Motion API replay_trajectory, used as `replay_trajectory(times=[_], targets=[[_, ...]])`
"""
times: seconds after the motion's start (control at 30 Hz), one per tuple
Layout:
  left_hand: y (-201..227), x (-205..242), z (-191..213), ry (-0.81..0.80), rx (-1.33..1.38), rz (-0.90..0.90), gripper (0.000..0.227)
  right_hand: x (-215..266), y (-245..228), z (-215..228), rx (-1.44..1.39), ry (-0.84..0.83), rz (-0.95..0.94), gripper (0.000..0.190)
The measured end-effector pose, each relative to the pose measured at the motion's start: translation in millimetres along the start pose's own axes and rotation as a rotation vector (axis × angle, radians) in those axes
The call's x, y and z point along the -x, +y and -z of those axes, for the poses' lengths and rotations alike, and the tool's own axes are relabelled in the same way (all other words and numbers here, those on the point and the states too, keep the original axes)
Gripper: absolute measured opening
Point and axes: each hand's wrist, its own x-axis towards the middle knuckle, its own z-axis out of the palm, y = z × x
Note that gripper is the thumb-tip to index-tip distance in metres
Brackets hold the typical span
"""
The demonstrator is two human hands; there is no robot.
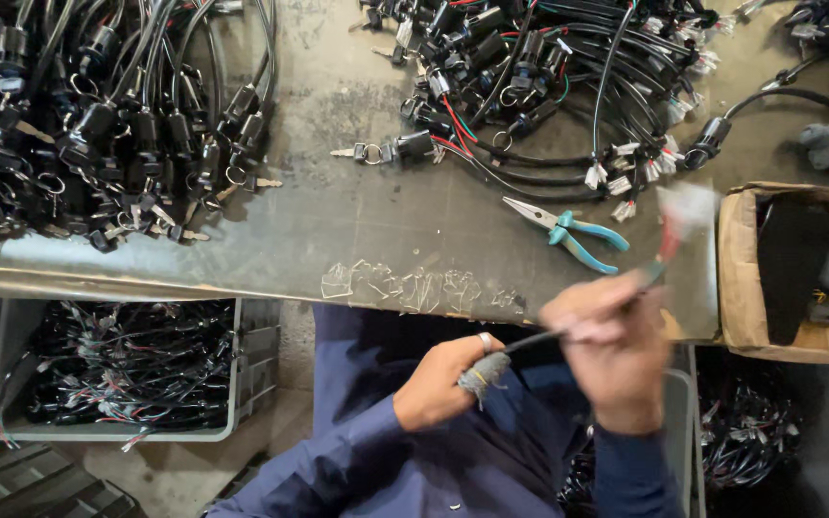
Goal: The person repeatedly strips the outer insulation from black wires using pliers, then cuts the wires and discards the stripped pieces. The process is repeated for multiple wires taken from a pile on the table.
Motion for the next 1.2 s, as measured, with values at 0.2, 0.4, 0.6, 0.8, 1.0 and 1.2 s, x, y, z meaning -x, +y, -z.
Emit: replay_trajectory(times=[0.2, 0.4, 0.6, 0.8, 1.0, 1.2], targets=[[9, -3, 14, -0.051, 0.106, -0.011, 0.019, 21, 26, 1, 0.899, 0.095, -0.009, 0.021], [9, -3, 27, -0.056, 0.053, -0.116, 0.034, 36, 46, 24, 1.115, 0.192, -0.212, 0.016], [3, 6, 37, -0.002, 0.301, -0.035, 0.038, 46, 57, 34, 0.947, 0.287, -0.173, 0.015], [10, 9, 19, 0.287, -0.066, -0.260, 0.050, 45, 80, 22, 0.984, 0.443, -0.109, 0.041], [19, 7, 36, 0.206, -0.355, -0.453, 0.069, 25, 66, 2, 0.939, 0.374, -0.229, 0.050], [4, -4, 12, 0.330, 0.179, -0.429, 0.039, 55, 112, -12, 1.159, 0.661, 0.063, 0.031]])
